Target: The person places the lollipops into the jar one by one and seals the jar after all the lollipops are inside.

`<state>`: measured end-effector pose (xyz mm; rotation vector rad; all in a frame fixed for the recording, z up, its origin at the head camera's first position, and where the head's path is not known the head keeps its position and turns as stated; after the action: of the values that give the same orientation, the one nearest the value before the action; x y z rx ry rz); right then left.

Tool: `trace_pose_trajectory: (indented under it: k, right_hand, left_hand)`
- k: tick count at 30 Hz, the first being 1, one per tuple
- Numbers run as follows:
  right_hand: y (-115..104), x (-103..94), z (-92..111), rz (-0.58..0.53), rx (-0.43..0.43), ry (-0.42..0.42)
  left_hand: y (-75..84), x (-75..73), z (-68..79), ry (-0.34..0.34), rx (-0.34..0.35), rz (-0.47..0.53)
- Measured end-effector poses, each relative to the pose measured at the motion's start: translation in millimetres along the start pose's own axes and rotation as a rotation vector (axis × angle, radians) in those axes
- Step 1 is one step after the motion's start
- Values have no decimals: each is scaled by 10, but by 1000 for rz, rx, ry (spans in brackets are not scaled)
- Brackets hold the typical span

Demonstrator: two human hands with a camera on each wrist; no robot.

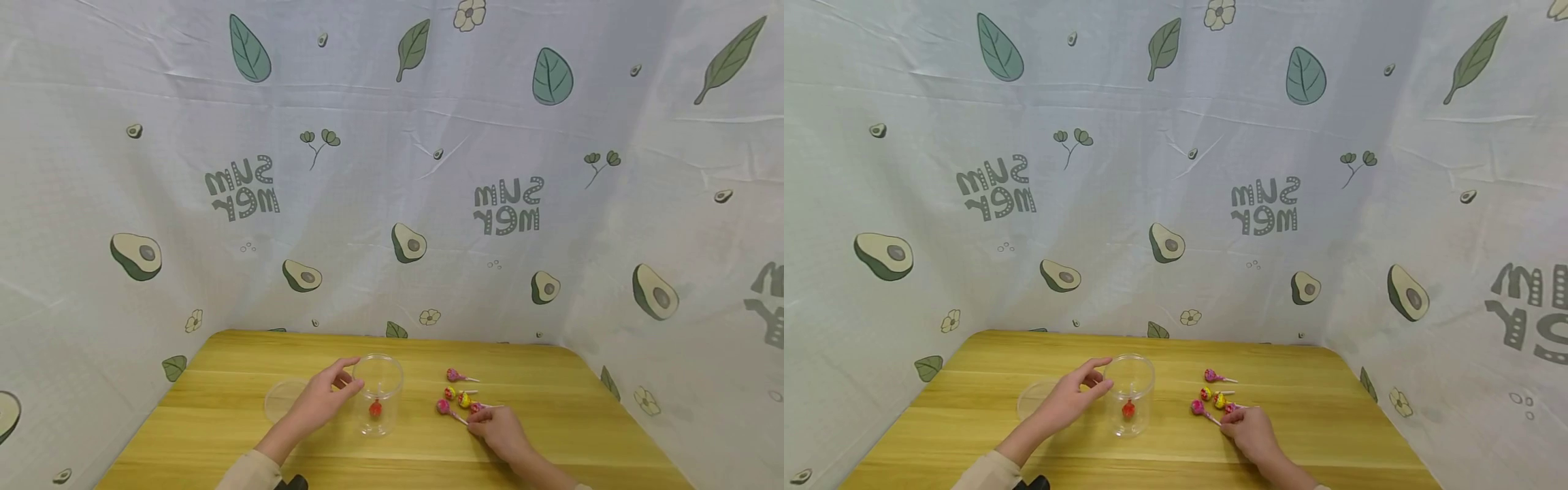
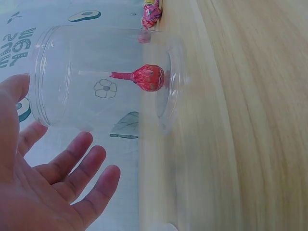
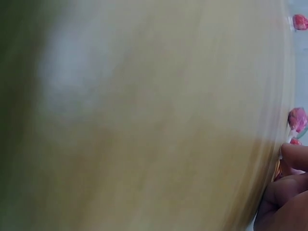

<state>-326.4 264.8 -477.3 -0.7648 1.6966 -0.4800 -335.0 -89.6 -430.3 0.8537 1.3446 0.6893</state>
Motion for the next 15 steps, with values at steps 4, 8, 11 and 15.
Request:
trace_pose_trajectory:
  k: [4,8,11,15]
  right_hand:
    - [-4,2,3,15,-13,3]
    - [-19,5,4,22,-20,0]
    - [-42,5,8,19,-19,-6]
    - [-73,2,21,15,-16,-7]
  left_hand:
    - [13,-5,0,-4,4,-9]
    - [13,-7,-3,-2,6,-13]
    - [11,-7,-3,0,5,-10]
    - [4,3,-2,-5,-3,-4]
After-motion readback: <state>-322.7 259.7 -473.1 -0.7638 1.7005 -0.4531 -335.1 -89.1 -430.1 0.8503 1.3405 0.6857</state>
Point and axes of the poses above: each hand's wrist, its own z-axis away from the middle knuckle, its own x-axis out of the palm, y = z × x, the point moved 4 cm from there along -z, towards the middle knuckle, and after that the axes turned 15 degrees about -x, right-handed, at the moved point
